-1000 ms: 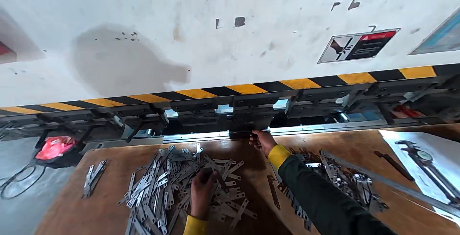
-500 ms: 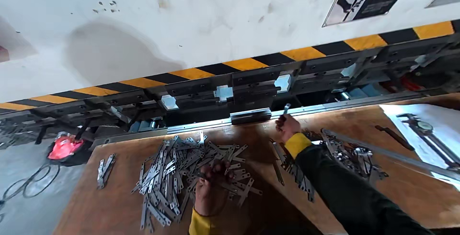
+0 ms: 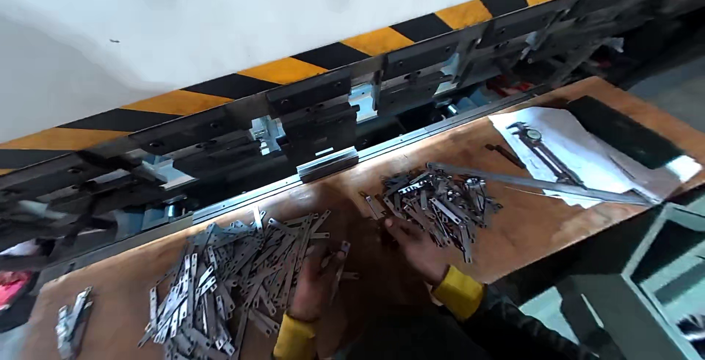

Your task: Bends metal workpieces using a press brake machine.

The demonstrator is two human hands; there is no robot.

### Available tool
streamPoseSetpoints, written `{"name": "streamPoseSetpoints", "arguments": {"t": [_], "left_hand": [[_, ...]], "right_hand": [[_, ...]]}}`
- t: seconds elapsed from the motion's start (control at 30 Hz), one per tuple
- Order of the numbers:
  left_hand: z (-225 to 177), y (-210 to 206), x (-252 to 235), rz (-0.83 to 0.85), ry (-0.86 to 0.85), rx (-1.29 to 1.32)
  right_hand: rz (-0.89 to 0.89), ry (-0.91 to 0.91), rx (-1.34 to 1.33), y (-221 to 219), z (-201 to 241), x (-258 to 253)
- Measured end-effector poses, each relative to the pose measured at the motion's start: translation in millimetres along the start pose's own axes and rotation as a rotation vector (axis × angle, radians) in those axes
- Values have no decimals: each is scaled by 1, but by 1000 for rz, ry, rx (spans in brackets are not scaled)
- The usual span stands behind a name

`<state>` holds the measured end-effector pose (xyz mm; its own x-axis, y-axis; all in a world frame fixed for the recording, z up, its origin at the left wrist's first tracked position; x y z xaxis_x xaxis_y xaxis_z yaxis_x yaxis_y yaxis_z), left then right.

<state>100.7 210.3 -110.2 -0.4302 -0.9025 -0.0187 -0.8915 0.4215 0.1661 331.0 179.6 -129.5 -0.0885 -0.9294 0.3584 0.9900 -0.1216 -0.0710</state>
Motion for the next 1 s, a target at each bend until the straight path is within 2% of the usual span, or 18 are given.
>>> {"name": "streamPoseSetpoints", "arguments": {"t": [0.07,0.2,0.27,0.4,0.47,0.6,0.7,0.77,0.87,0.93,1.0], "left_hand": [[4,-12,1,-7,73,-165],[6,-25,4,-19,-36,-456],[1,-31,7,-38,-66,-529],[1,-38,17,-32,-142,-638],[7,-34,28,-7,-150,-683],[40,-1,65,161,117,-825],[54,22,82,192,250,-725],[48,25,78,107,267,-587],[23,11,52,-58,112,-406],[4,-9,32,-38,11,-351],[-8,-31,17,77,-24,-407]], "right_hand": [[91,151,181,-15,8,9],[191,266,688,-36,26,16],[181,280,788,-40,27,16],[184,293,730,-40,22,16],[92,312,649,-30,29,17],[-189,327,325,20,47,3],[-277,248,141,44,50,-8],[-250,204,105,42,48,-9],[-97,201,244,19,46,-8],[77,219,453,-5,49,-1],[160,207,540,-19,50,5]]}}
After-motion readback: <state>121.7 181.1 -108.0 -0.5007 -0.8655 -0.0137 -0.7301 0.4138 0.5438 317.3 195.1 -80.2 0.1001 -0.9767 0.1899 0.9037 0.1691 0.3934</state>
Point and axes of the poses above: each hand's wrist, its own x-axis away from the middle knuckle, its own y-axis out of the back of the hand, z = x × y, the point moved 5 cm from there along -x, towards the middle knuckle, and after that the axes turned 5 degrees about -y, right-handed, at the moved point
